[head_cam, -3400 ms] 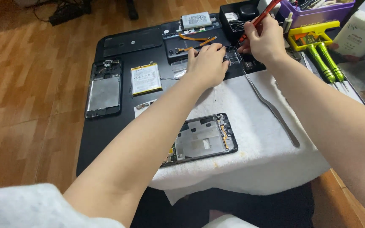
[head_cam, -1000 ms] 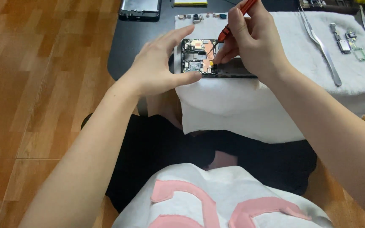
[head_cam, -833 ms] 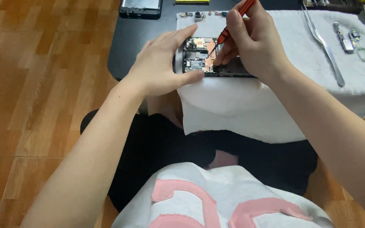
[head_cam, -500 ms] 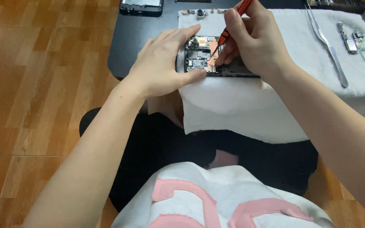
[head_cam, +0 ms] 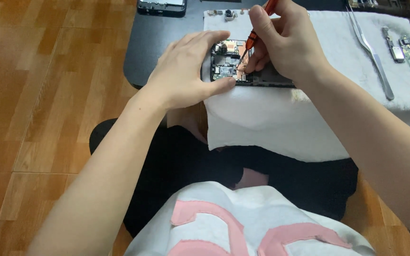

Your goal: Disassembling a smartphone by removing internal components and screws using precision tools.

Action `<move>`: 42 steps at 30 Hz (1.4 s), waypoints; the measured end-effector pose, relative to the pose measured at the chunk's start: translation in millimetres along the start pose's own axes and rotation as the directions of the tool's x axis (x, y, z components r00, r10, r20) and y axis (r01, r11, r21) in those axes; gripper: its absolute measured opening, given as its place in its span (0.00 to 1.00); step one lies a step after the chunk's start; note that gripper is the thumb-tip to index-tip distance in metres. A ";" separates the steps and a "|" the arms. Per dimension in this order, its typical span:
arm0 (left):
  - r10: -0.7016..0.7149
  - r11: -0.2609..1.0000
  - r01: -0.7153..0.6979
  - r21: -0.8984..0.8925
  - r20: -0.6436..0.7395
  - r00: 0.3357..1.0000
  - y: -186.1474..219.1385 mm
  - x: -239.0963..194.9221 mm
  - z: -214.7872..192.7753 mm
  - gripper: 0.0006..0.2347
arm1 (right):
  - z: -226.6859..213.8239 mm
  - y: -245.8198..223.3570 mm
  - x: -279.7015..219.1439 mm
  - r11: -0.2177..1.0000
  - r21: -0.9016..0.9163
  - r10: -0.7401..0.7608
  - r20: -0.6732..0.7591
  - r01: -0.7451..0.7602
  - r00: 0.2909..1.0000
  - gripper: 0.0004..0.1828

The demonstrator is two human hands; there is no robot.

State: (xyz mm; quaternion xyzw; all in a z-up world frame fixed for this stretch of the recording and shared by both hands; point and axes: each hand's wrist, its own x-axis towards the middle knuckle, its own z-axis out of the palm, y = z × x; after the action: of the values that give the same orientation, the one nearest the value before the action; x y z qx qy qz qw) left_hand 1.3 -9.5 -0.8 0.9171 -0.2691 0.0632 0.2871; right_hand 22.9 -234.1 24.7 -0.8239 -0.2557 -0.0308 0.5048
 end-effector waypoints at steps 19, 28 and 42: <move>0.003 0.999 -0.004 -0.044 -0.021 1.000 3.2 -2.6 -3.1 0.19 | 2.6 -2.6 5.3 0.998 0.008 0.063 0.002 -0.063 0.998 0.17; 0.037 0.998 -0.037 -0.050 -0.004 0.999 4.8 -3.2 -4.8 0.13 | 3.5 -1.6 6.8 0.998 0.023 0.066 0.005 -0.066 0.998 0.16; 0.043 0.997 -0.043 -0.057 -0.003 0.999 5.2 -2.9 -5.1 0.13 | 3.0 -4.4 5.0 0.997 0.014 0.082 -0.009 -0.082 0.997 0.18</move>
State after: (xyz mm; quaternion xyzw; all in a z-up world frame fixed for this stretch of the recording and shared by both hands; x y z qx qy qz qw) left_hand -3.8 -9.0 5.2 0.9025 -0.2904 0.0625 0.3119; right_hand 24.6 -228.1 28.4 -0.8301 -0.2197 -0.0123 0.5124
